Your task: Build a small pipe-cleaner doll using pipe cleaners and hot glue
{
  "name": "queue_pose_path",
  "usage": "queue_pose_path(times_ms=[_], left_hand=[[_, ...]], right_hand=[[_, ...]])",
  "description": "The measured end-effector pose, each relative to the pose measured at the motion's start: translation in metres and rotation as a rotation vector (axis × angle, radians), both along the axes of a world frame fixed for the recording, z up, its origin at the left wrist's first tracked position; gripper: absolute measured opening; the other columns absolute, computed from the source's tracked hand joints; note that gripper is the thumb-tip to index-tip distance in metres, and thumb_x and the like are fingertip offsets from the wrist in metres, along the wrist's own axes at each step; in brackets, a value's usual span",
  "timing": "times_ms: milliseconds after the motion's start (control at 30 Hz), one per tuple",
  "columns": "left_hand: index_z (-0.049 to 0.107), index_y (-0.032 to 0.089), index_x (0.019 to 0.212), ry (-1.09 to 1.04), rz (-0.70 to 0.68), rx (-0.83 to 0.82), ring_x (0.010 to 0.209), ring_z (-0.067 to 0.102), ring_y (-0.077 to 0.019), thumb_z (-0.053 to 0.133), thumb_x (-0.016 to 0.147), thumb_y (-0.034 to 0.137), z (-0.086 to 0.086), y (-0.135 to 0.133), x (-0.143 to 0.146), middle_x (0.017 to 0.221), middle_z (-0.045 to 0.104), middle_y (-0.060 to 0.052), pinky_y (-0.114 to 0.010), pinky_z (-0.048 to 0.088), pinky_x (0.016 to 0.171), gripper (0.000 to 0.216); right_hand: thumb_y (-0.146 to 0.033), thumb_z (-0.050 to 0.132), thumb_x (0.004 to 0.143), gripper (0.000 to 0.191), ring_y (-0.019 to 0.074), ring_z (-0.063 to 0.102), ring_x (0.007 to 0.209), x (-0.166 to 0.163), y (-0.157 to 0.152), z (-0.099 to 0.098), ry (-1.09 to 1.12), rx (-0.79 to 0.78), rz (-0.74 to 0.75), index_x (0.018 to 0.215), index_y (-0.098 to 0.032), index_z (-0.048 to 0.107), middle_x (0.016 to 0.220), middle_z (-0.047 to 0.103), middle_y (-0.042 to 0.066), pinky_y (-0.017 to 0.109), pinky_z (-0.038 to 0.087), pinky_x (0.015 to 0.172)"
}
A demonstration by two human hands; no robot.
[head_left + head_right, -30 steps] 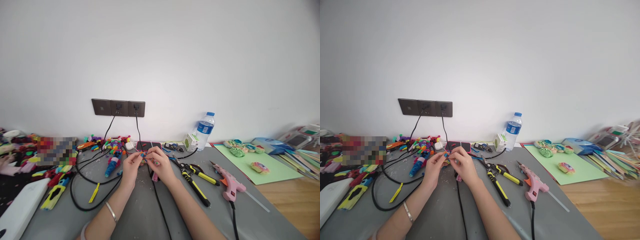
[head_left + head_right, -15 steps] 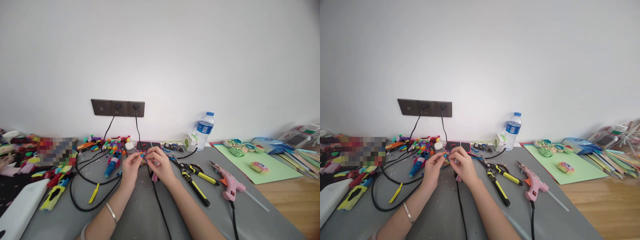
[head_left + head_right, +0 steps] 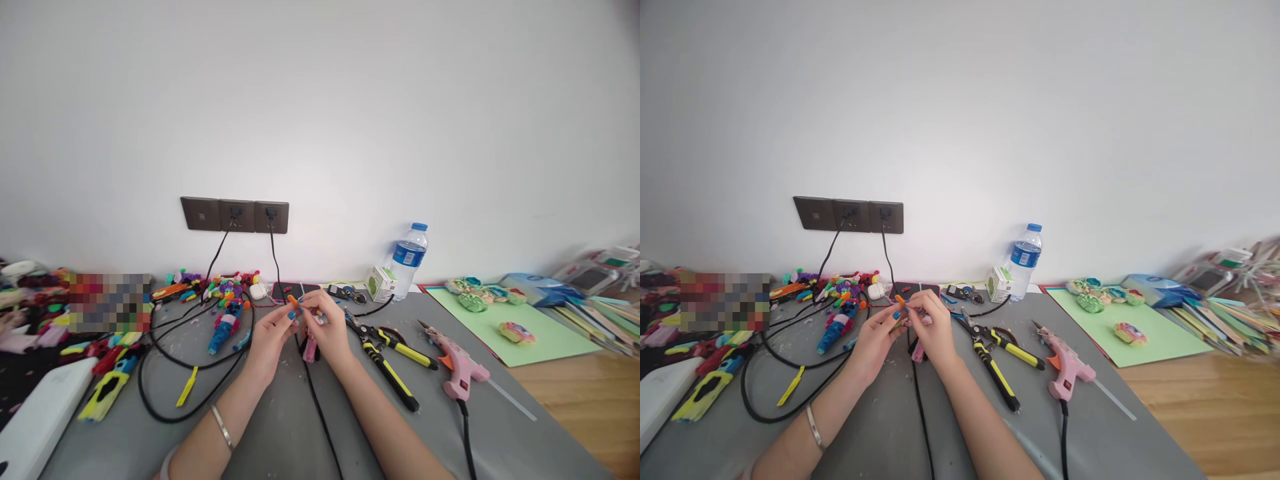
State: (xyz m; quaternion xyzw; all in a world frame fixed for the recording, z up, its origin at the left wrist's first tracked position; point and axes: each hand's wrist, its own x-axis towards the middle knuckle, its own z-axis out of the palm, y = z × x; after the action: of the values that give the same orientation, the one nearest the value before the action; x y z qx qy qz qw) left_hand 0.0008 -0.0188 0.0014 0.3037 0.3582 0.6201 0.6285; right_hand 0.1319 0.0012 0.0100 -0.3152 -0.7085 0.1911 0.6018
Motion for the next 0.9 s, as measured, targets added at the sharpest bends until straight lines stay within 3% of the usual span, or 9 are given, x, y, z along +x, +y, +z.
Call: queue_pose_path(times_ms=[167, 400, 567, 700, 800, 900], left_hand=[[0.073, 0.021, 0.109, 0.179, -0.093, 0.156, 0.112, 0.063, -0.0256, 0.076, 0.072, 0.037, 0.003, -0.006, 0.003, 0.121, 0.069, -0.012, -0.029, 0.055, 0.08, 0.04], [0.068, 0.021, 0.118, 0.567, -0.005, 0.39, 0.118, 0.06, -0.0258, 0.062, 0.083, 0.029, 0.0, -0.007, -0.002, 0.126, 0.066, -0.011, -0.035, 0.053, 0.091, 0.036], [0.071, 0.022, 0.108, 0.792, 0.092, 0.535, 0.103, 0.064, -0.0237, 0.057, 0.083, 0.019, 0.005, -0.01, -0.004, 0.112, 0.071, -0.01, -0.03, 0.052, 0.079, 0.029], [0.067, 0.02, 0.081, 0.875, 0.102, 0.517, 0.072, 0.061, -0.017, 0.056, 0.083, 0.02, 0.006, -0.01, -0.003, 0.079, 0.068, -0.004, -0.024, 0.044, 0.063, 0.011], [0.054, 0.019, 0.062, 0.924, 0.095, 0.506, 0.056, 0.048, -0.0127, 0.053, 0.085, 0.024, 0.003, -0.007, -0.004, 0.06, 0.052, 0.002, -0.023, 0.035, 0.056, 0.023], [0.052, 0.019, 0.058, 0.93, 0.042, 0.488, 0.054, 0.046, -0.0127, 0.05, 0.087, 0.028, 0.0, -0.003, -0.006, 0.057, 0.049, 0.002, -0.023, 0.033, 0.054, 0.031]], right_hand=[[-0.02, 0.057, 0.086, 0.005, 0.0169, 0.061, 0.077, 0.001, 0.008, -0.007, 0.244, -0.168, -0.015, 0.085, -0.02, 0.063, 0.084, 0.064, 0.004, 0.028, 0.05, 0.066], [-0.034, 0.068, 0.079, 0.015, 0.0172, 0.062, 0.072, 0.003, 0.015, -0.009, 0.461, -0.366, 0.067, 0.082, -0.02, 0.062, 0.077, 0.065, 0.003, 0.029, 0.051, 0.064], [-0.035, 0.068, 0.079, 0.018, 0.0156, 0.059, 0.068, 0.004, 0.015, -0.008, 0.489, -0.408, 0.082, 0.083, -0.02, 0.062, 0.076, 0.063, 0.001, 0.029, 0.05, 0.065], [-0.034, 0.068, 0.079, 0.016, 0.0149, 0.057, 0.068, 0.005, 0.015, -0.008, 0.481, -0.392, 0.063, 0.083, -0.02, 0.062, 0.075, 0.061, 0.0, 0.028, 0.048, 0.065], [-0.034, 0.068, 0.079, 0.016, 0.015, 0.057, 0.07, 0.005, 0.015, -0.008, 0.48, -0.376, 0.052, 0.083, -0.02, 0.063, 0.077, 0.061, 0.0, 0.027, 0.047, 0.065], [-0.036, 0.068, 0.079, 0.017, 0.0157, 0.057, 0.071, 0.005, 0.016, -0.009, 0.464, -0.372, 0.044, 0.083, -0.02, 0.062, 0.077, 0.062, 0.001, 0.028, 0.047, 0.065]])
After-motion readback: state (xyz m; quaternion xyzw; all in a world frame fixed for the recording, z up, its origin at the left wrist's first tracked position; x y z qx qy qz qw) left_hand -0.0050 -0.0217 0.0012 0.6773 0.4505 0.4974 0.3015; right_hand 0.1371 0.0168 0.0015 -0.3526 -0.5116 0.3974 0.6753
